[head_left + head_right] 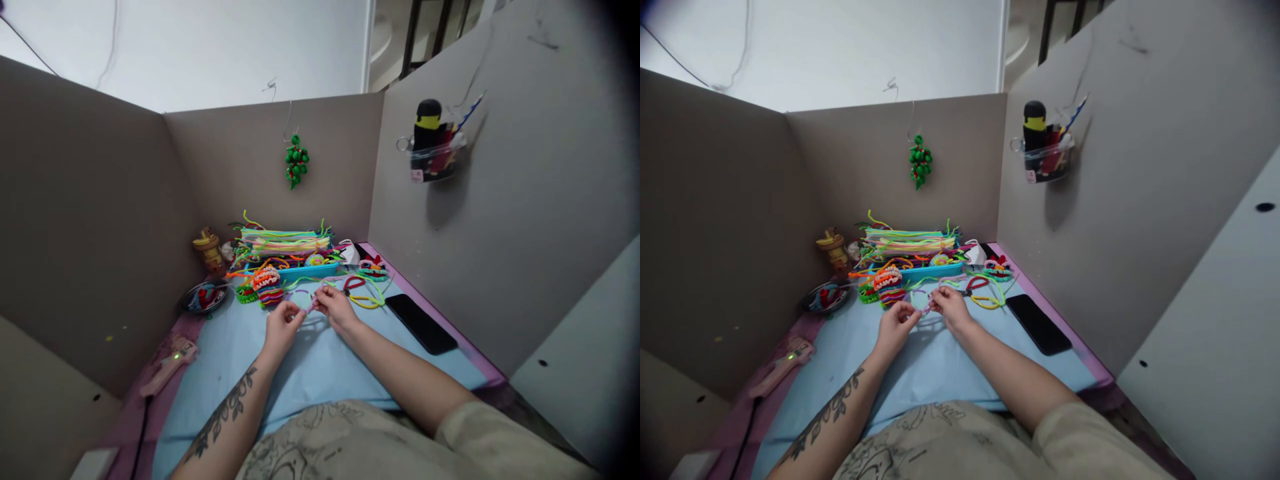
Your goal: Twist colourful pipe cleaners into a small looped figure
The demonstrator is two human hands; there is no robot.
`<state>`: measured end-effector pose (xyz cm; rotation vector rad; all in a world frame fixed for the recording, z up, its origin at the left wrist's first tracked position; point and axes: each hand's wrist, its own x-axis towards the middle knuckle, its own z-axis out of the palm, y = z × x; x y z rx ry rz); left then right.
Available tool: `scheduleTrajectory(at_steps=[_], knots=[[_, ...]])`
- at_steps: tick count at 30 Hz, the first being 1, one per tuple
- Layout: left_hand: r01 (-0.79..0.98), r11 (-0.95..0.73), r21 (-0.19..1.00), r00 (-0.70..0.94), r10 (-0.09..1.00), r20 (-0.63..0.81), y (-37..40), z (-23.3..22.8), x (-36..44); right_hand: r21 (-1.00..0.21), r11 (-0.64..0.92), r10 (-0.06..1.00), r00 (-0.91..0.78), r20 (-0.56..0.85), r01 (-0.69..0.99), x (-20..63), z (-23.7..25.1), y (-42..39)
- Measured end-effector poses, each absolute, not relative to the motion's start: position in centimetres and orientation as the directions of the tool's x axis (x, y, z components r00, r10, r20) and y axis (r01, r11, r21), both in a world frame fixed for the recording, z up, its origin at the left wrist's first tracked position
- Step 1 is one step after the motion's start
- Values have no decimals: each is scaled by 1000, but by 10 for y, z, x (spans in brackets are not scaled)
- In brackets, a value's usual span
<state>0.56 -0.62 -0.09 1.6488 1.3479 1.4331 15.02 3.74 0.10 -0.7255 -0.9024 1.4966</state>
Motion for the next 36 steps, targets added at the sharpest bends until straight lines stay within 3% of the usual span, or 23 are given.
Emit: scheduleTrajectory(at_steps=[7, 14, 24, 31, 36], knots=[[348, -363, 865, -59, 912, 407, -7, -2, 6, -707, -218, 975, -174, -136, -673, 157, 2, 47], [343, -351, 871, -46, 920, 389, -10, 2, 8, -683, -282, 959, -177, -221, -673, 171, 4, 61], [321, -338, 885, -21, 931, 364, -10, 2, 8, -734, -257, 965, -203, -164, -628, 178, 10, 60], [167, -230, 959, -78, 966, 246, -6, 3, 8, -793, -194, 976, -194, -97, -578, 185, 17, 60], [43, -118, 992, -83, 989, 121, -3, 1, 5, -876, -18, 1000, -28, -5, -482, 187, 15, 63]])
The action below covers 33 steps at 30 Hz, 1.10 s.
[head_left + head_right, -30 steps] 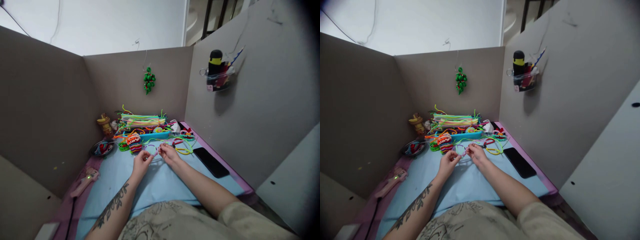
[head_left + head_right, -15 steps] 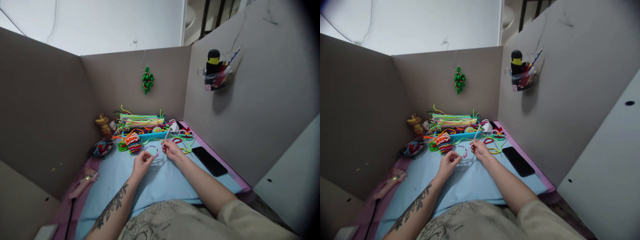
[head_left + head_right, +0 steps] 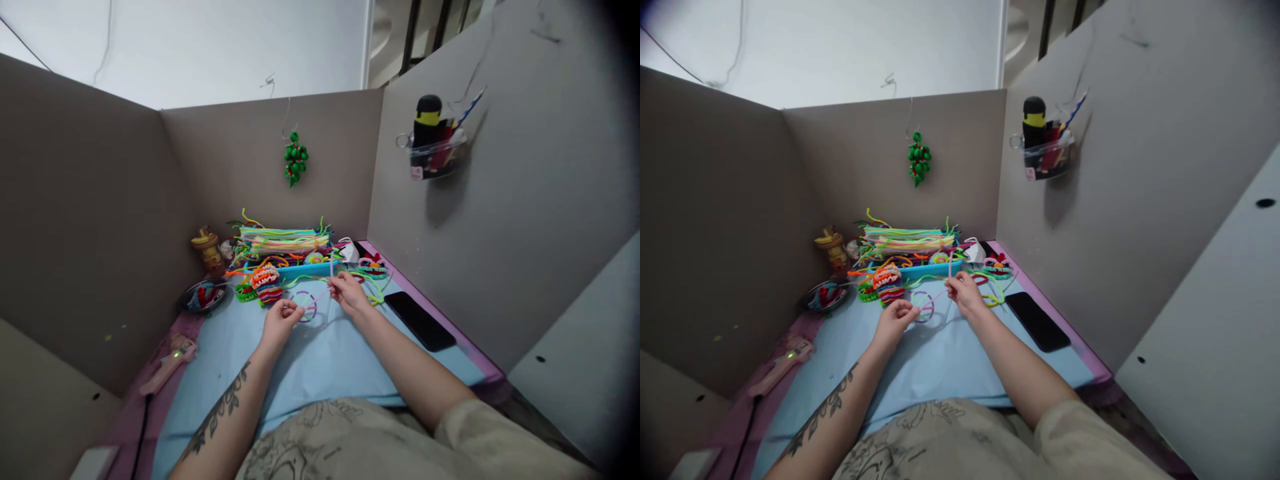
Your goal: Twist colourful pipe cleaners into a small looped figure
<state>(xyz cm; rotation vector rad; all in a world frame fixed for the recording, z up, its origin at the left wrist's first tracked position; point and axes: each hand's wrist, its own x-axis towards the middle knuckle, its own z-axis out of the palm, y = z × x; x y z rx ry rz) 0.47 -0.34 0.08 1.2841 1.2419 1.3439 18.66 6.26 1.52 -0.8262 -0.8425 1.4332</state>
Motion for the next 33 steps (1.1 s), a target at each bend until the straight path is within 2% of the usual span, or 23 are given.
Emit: scheduleTrajectory(at_steps=[4, 7, 9, 13, 23, 30, 33], knots=[[-57, -15, 998, -35, 999, 13, -2, 0, 1, -931, 243, 970, 47, 239, -273, 188, 10, 66], [-99, 14, 995, 3, 1000, -14, -1, 1, -1, -939, 324, 946, 21, 323, -119, 190, 7, 68], [-102, 15, 995, 18, 1000, -13, -1, 1, -1, -935, 345, 938, 14, 345, -83, 192, 7, 68], [-79, 4, 997, 18, 1000, -3, -2, 1, 0, -931, 349, 936, -12, 352, -110, 194, 9, 67], [140, -242, 960, -22, 969, 247, -8, 8, 7, -901, 422, 905, -18, 425, -101, 195, 9, 67], [234, -294, 927, -14, 952, 305, -12, 9, 9, -865, 501, 864, -49, 501, -14, 194, 10, 63], [202, -256, 945, -13, 964, 264, -11, 7, 9, -819, 556, 830, -39, 557, 139, 197, 9, 65]])
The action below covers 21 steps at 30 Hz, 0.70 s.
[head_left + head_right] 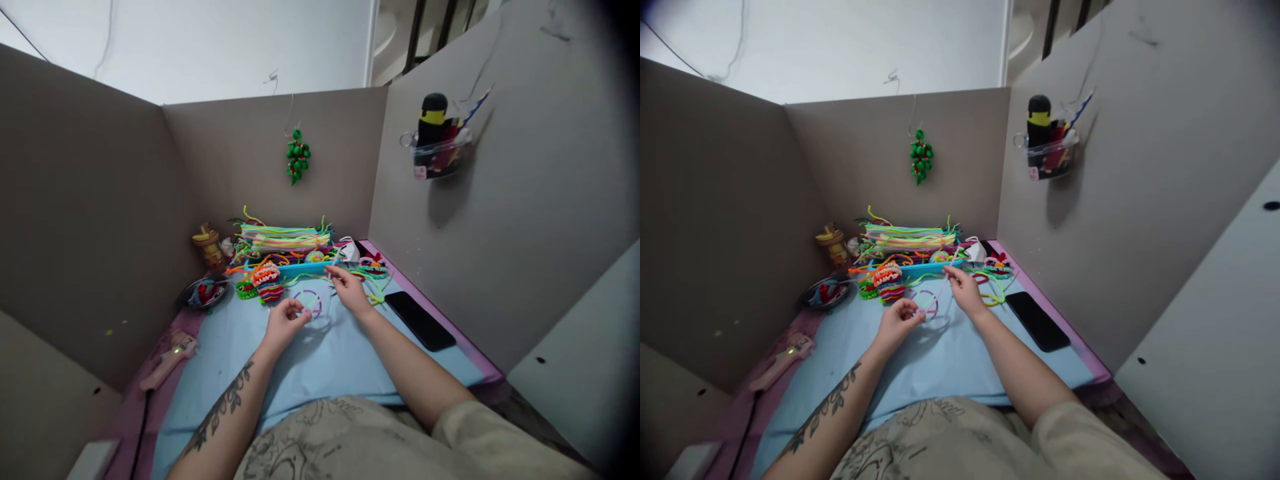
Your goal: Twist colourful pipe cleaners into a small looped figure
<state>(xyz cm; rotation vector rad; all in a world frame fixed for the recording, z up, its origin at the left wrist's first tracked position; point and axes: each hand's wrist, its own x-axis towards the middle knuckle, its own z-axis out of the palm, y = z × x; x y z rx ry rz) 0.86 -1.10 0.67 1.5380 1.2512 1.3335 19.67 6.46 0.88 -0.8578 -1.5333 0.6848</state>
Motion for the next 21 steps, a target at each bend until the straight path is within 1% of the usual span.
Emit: scheduleTrajectory(at_steps=[2, 5, 7, 9, 11, 15, 18, 21], knots=[[166, -233, 958, -13, 971, 239, -10, 6, 8, -753, 588, 793, -29, 608, 296, 201, 7, 68], [119, -216, 969, -29, 975, 221, -7, 5, 5, -603, 614, 729, -72, 681, 509, 208, 4, 74], [96, -213, 972, -46, 975, 218, -6, 5, 4, -518, 602, 702, -94, 706, 608, 212, 4, 77], [67, -203, 977, -55, 977, 207, -5, 5, 3, -461, 581, 687, -102, 719, 671, 214, 5, 78], [39, -188, 981, -57, 980, 190, -5, 5, 3, -414, 581, 676, -133, 725, 700, 214, 7, 76], [-5, -169, 986, -71, 983, 168, -4, 5, 3, -310, 650, 648, -293, 703, 694, 208, 10, 68], [-34, -160, 987, -93, 983, 156, -2, 4, 1, -244, 704, 614, -400, 680, 667, 204, 10, 65], [-32, -151, 988, -136, 980, 145, 0, 3, -1, -221, 765, 574, -486, 659, 605, 203, 10, 64]])
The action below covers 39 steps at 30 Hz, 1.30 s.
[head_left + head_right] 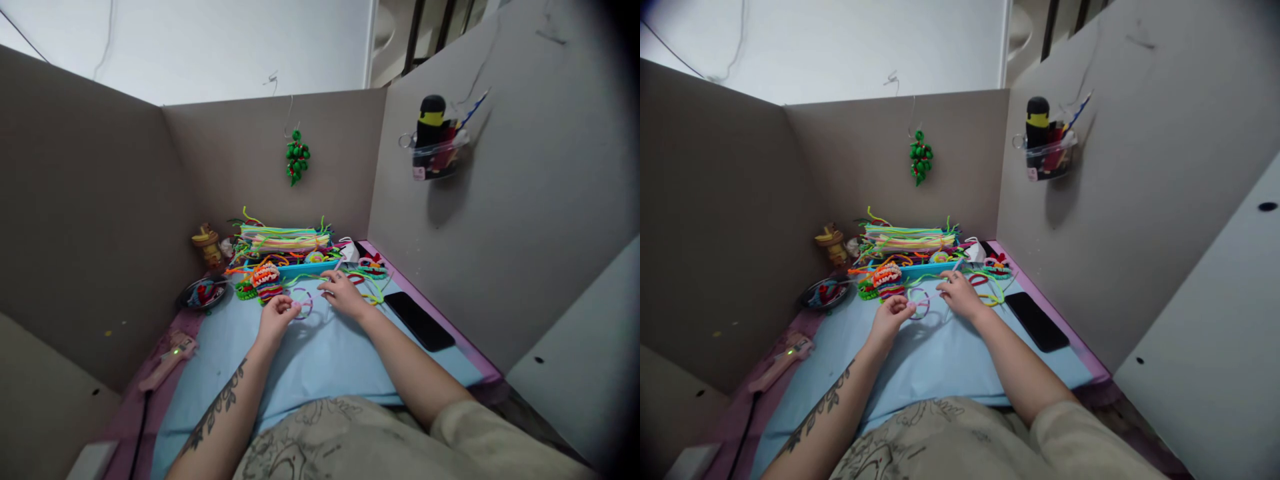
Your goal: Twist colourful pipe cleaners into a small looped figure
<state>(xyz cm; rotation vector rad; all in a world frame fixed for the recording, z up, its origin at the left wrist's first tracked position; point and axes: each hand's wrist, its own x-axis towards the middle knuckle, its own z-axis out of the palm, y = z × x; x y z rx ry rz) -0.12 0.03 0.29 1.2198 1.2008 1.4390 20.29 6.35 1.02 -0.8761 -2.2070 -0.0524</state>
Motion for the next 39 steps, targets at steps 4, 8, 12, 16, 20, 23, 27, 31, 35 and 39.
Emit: scheduleTrajectory(at_steps=[4, 8, 12, 16, 20, 23, 27, 31, 35, 39], knots=[[2, -147, 989, -162, 976, 145, 1, 2, -2, -209, 825, 533, -599, 598, 525, 202, 9, 65], [-19, -140, 990, -137, 981, 136, 1, 1, 0, -263, 761, 610, -518, 599, 593, 199, 2, 67], [-35, -131, 991, -139, 982, 125, 1, -1, 1, -333, 696, 669, -405, 624, 636, 196, -3, 67], [-45, -126, 991, -153, 981, 118, 0, 1, 1, -328, 670, 686, -388, 615, 666, 195, 0, 64], [-42, -116, 992, -162, 981, 108, -1, 4, 2, -347, 623, 725, -351, 593, 701, 195, 3, 62], [-46, -111, 993, -158, 982, 103, -1, 4, 2, -348, 586, 746, -319, 585, 732, 195, 4, 63], [-54, -115, 992, -157, 982, 105, 0, 3, 2, -360, 486, 799, -238, 551, 796, 197, 6, 63], [-46, -107, 993, -162, 982, 99, 0, 4, 0, -383, 500, 798, -240, 553, 777, 200, 5, 67], [-73, -110, 991, -171, 981, 96, 1, 6, -4, -390, 503, 799, -243, 550, 772, 207, 2, 75], [-90, -104, 990, -164, 982, 88, 2, 6, -5, -347, 548, 770, -296, 566, 761, 212, 3, 79]])
